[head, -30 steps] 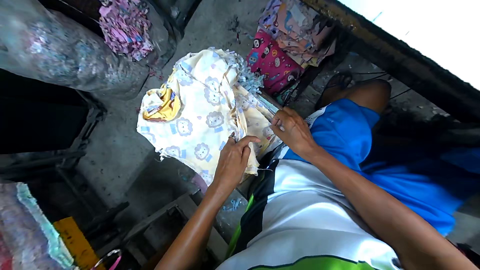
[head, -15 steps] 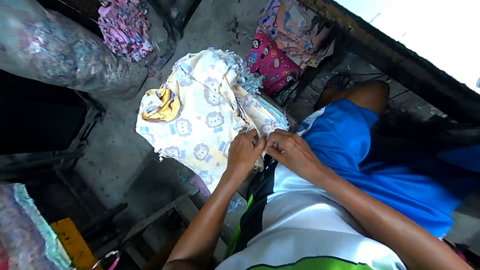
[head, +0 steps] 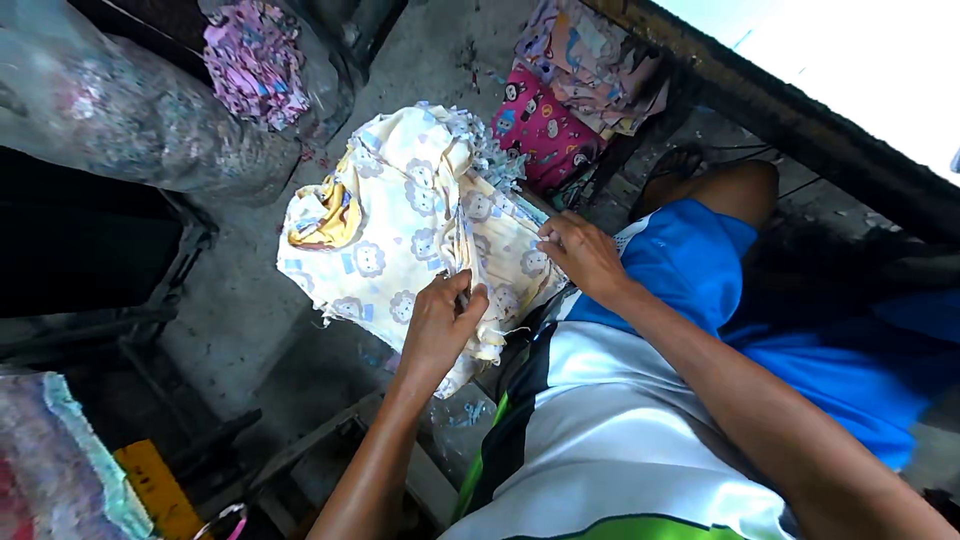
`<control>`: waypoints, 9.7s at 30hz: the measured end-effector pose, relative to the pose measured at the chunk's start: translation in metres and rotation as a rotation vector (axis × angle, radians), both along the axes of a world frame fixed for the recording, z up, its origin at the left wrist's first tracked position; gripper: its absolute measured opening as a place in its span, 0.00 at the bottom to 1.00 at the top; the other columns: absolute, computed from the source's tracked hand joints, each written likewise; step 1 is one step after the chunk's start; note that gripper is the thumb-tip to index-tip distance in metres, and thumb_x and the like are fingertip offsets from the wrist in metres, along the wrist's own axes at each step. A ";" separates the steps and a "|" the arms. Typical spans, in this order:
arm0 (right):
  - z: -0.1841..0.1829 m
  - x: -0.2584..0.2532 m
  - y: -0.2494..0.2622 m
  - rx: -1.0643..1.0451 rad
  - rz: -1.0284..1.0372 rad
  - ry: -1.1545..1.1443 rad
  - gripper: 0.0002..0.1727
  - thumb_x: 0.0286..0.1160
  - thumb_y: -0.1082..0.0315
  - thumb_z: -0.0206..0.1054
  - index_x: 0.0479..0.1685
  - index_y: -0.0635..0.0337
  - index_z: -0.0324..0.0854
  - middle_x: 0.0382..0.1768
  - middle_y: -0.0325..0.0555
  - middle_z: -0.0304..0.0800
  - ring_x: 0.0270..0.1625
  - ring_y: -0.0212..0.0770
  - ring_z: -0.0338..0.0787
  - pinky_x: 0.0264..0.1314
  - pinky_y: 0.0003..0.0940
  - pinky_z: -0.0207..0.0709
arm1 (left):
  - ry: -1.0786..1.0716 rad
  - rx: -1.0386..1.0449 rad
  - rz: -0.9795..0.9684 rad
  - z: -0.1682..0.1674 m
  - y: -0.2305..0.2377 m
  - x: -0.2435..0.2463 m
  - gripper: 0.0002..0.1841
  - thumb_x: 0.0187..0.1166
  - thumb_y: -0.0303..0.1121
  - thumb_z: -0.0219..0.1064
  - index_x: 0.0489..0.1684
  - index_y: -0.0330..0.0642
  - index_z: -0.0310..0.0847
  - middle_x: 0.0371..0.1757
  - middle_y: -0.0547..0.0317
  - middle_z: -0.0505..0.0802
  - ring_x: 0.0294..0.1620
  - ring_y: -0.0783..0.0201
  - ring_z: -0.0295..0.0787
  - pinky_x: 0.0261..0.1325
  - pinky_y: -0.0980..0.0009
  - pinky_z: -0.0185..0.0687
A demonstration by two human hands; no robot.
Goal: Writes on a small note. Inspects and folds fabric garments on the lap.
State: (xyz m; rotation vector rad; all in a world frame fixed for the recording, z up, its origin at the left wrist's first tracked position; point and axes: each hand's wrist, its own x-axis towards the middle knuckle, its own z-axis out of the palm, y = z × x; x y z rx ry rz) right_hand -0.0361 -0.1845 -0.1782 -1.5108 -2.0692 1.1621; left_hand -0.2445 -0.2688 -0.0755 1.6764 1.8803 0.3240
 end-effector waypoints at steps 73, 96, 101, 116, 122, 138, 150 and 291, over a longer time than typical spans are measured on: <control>0.021 0.014 -0.046 -0.037 0.010 0.151 0.09 0.77 0.63 0.74 0.38 0.61 0.86 0.34 0.48 0.85 0.32 0.44 0.85 0.35 0.46 0.80 | 0.059 -0.140 -0.085 -0.031 0.001 0.034 0.17 0.90 0.36 0.51 0.49 0.44 0.90 0.45 0.44 0.90 0.51 0.44 0.85 0.49 0.46 0.78; -0.009 -0.002 -0.026 -0.054 0.027 -0.021 0.15 0.77 0.62 0.74 0.50 0.66 0.84 0.49 0.60 0.87 0.48 0.61 0.90 0.45 0.61 0.81 | 0.001 -0.054 0.021 -0.009 -0.002 0.011 0.12 0.73 0.32 0.70 0.22 0.44 0.72 0.25 0.59 0.76 0.26 0.65 0.75 0.29 0.67 0.70; -0.013 -0.005 -0.030 0.033 0.030 -0.001 0.15 0.75 0.63 0.76 0.50 0.66 0.85 0.48 0.61 0.86 0.45 0.61 0.90 0.43 0.59 0.82 | 0.031 0.004 -0.025 -0.014 -0.001 0.015 0.13 0.72 0.31 0.70 0.19 0.44 0.71 0.22 0.60 0.75 0.25 0.64 0.73 0.29 0.67 0.67; -0.009 -0.007 -0.031 -0.088 0.040 -0.066 0.15 0.78 0.61 0.74 0.50 0.66 0.86 0.49 0.60 0.88 0.48 0.60 0.90 0.46 0.61 0.81 | 0.074 0.004 -0.084 -0.017 -0.001 0.018 0.11 0.70 0.28 0.73 0.25 0.41 0.73 0.24 0.56 0.77 0.24 0.60 0.75 0.28 0.63 0.70; -0.008 -0.005 -0.034 -0.107 -0.010 0.047 0.10 0.74 0.67 0.75 0.43 0.65 0.85 0.41 0.56 0.88 0.42 0.56 0.90 0.43 0.58 0.82 | 0.073 0.001 -0.069 -0.019 -0.002 0.018 0.10 0.71 0.30 0.71 0.25 0.41 0.72 0.24 0.57 0.77 0.25 0.61 0.76 0.29 0.64 0.70; 0.044 0.003 -0.059 -0.039 0.195 0.167 0.09 0.81 0.65 0.68 0.38 0.63 0.85 0.37 0.49 0.85 0.36 0.45 0.87 0.39 0.45 0.81 | 0.032 -0.174 -0.057 -0.036 0.014 0.032 0.15 0.85 0.39 0.65 0.32 0.37 0.85 0.28 0.49 0.82 0.35 0.49 0.81 0.40 0.49 0.75; 0.020 0.022 -0.032 -0.056 0.162 0.133 0.08 0.83 0.66 0.68 0.49 0.60 0.88 0.41 0.52 0.91 0.40 0.51 0.91 0.45 0.56 0.84 | -0.005 -0.082 -0.001 0.002 -0.002 -0.002 0.12 0.77 0.32 0.68 0.22 0.43 0.76 0.22 0.61 0.75 0.23 0.67 0.72 0.29 0.68 0.67; 0.008 0.027 -0.026 -0.149 0.150 0.007 0.11 0.84 0.65 0.66 0.48 0.65 0.87 0.39 0.60 0.91 0.44 0.62 0.92 0.48 0.66 0.80 | 0.017 -0.102 0.070 0.003 -0.003 0.004 0.11 0.81 0.37 0.64 0.31 0.40 0.84 0.29 0.55 0.78 0.33 0.57 0.76 0.38 0.54 0.71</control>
